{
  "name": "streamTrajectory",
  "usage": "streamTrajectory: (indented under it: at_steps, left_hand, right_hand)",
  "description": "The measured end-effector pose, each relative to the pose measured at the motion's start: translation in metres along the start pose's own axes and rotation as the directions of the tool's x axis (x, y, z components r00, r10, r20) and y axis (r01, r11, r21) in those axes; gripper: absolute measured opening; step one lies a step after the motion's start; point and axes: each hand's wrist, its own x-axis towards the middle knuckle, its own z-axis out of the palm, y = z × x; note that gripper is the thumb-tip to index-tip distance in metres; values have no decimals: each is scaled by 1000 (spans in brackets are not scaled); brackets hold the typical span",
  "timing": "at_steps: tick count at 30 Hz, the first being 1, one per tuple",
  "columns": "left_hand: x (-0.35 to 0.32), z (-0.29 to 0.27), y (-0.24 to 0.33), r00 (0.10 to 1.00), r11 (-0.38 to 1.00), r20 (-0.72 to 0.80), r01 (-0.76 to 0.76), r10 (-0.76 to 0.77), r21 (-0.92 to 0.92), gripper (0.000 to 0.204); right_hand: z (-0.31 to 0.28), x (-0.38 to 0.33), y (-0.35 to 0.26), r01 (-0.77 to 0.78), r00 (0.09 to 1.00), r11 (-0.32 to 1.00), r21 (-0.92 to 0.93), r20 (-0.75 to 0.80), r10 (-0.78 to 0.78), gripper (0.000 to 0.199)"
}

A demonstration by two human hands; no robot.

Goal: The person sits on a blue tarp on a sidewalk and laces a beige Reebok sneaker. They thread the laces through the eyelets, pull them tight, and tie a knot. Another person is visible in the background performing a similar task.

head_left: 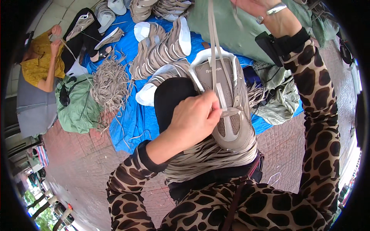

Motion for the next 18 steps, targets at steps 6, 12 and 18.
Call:
streamTrajectory:
  at_steps: [6, 12, 18]
  left_hand:
    - [15, 13, 19, 990, 981, 83, -124, 112, 149, 18]
    - [8, 7, 18, 941, 949, 135, -316, 312, 13, 15]
    - [-1, 16, 25, 946, 947, 198, -206, 257, -248, 18]
  right_hand:
    - [22, -14, -1, 5, 999, 1000, 9, 47, -5, 27]
    - [28, -26, -6, 29, 993, 1000, 6, 110, -29, 26]
    - [27, -30, -11, 32, 995, 999, 9, 98, -32, 25]
